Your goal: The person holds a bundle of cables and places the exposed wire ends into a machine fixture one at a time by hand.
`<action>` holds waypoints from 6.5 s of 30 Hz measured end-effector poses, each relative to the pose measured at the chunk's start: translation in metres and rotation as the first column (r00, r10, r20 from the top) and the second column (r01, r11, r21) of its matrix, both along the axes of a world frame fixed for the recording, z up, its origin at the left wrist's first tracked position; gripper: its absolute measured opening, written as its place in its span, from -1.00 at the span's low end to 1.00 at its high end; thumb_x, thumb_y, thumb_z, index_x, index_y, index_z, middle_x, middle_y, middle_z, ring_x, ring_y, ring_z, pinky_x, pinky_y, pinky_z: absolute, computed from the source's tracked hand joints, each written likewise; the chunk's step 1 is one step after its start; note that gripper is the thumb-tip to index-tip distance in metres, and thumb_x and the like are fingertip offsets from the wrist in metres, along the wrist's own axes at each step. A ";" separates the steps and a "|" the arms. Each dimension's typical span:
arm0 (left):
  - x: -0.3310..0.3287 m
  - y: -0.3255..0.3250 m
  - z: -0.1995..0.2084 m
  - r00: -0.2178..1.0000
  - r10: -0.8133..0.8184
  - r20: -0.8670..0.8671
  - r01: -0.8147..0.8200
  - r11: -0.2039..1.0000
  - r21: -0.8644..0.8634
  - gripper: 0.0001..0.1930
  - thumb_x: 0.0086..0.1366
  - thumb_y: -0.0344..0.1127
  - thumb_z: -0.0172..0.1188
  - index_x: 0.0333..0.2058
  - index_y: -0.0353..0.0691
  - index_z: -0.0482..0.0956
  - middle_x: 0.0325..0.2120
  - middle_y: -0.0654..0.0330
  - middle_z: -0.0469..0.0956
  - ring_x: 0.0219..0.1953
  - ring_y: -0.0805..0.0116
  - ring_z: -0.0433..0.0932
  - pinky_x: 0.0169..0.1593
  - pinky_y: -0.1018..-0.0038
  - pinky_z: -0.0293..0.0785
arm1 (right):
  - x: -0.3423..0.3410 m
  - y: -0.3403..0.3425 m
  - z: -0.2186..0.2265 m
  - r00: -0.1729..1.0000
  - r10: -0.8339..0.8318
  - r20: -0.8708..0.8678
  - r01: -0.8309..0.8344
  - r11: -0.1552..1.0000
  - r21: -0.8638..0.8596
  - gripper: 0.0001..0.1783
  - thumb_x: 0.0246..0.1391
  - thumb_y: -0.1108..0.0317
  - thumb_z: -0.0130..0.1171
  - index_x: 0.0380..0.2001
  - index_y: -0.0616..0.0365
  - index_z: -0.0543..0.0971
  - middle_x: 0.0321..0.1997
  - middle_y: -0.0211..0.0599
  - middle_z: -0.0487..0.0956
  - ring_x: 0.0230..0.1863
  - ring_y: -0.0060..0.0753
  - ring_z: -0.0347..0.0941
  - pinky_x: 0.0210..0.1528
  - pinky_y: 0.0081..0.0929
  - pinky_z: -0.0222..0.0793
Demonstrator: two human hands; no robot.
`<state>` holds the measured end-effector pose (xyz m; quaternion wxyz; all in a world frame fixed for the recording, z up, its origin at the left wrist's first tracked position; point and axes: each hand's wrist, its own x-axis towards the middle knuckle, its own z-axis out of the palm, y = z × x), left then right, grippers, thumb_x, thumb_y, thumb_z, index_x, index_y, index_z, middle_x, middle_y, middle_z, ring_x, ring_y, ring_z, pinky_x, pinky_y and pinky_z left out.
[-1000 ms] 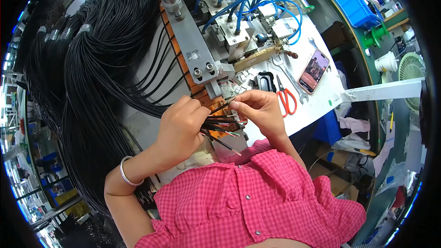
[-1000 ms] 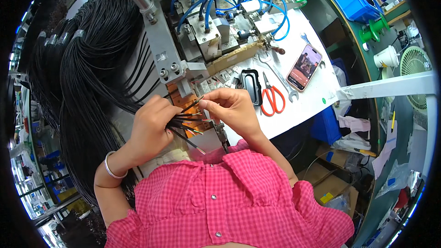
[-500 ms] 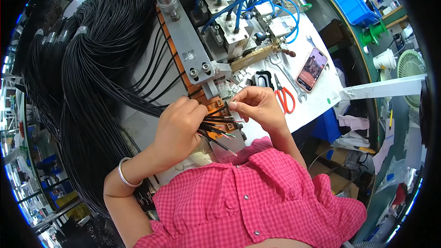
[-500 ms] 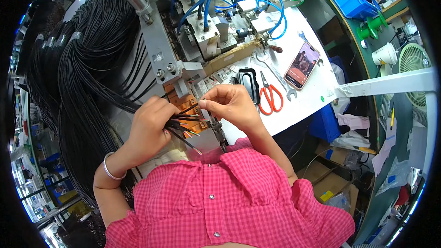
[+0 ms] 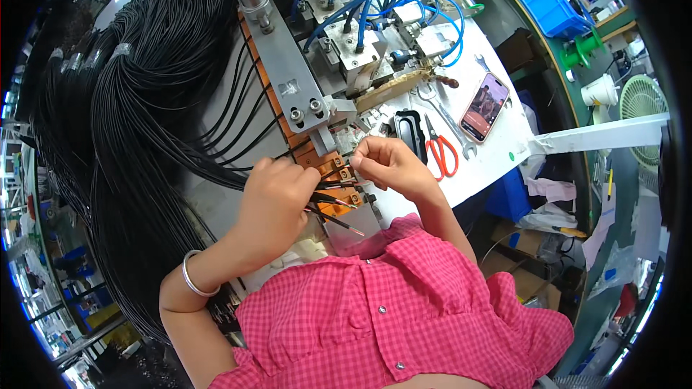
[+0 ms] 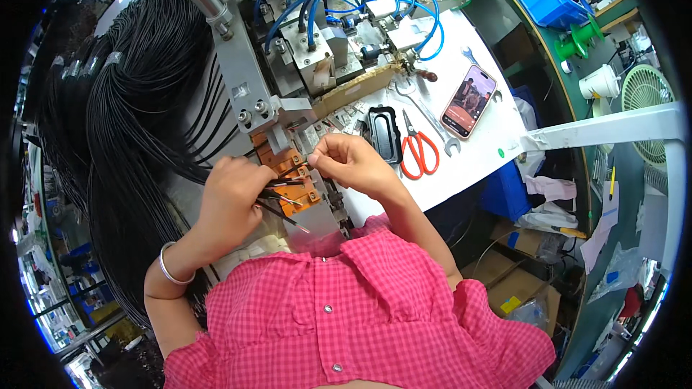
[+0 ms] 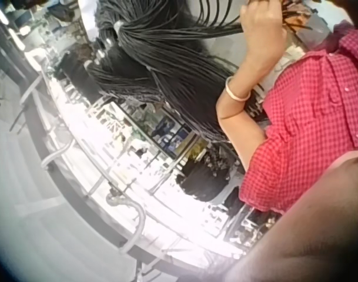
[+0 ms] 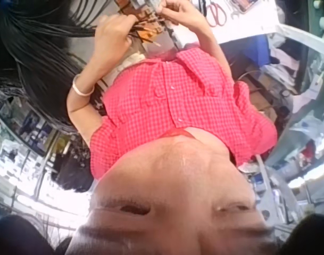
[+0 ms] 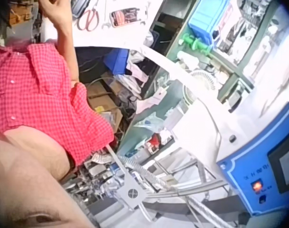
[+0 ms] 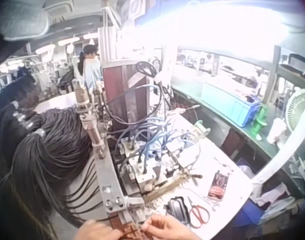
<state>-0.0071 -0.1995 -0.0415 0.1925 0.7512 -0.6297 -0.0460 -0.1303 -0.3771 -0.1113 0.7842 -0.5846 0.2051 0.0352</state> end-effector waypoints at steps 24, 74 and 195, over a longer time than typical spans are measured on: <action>0.000 0.001 0.004 1.000 0.021 -0.001 -0.021 0.999 0.035 -0.64 -0.26 -0.60 0.14 -0.34 -0.24 0.50 -0.55 0.13 0.41 -0.39 0.11 0.40 -0.29 0.29 0.31 | -0.008 0.010 0.007 0.981 -0.172 0.090 0.193 0.914 -0.357 -0.94 0.06 0.48 0.17 -0.40 0.23 0.50 -0.58 -0.61 0.43 -0.59 -0.87 0.23 -0.59 -0.79 0.09; -0.001 -0.003 0.003 0.996 0.036 -0.083 -0.044 0.994 -0.097 -0.71 -0.28 -0.62 0.13 -0.44 -0.27 0.47 -0.55 0.13 0.42 -0.42 0.13 0.39 -0.30 0.31 0.27 | -0.001 0.008 0.002 0.992 -0.122 0.037 0.124 0.990 -0.061 -0.84 0.14 0.35 0.13 -0.46 0.20 0.46 -0.60 -0.50 0.45 -0.67 -0.77 0.28 -0.67 -0.76 0.15; 0.001 0.002 0.008 0.998 -0.056 0.024 0.053 0.993 0.108 -0.76 -0.25 -0.60 0.10 -0.49 -0.23 0.40 -0.60 0.17 0.37 -0.40 0.17 0.37 -0.27 0.33 0.23 | -0.001 0.004 0.010 0.999 -0.025 -0.044 0.027 0.999 0.040 -0.81 0.17 0.29 0.05 -0.47 0.12 0.40 -0.68 -0.64 0.28 -0.71 -0.81 0.09 -0.70 -0.74 -0.05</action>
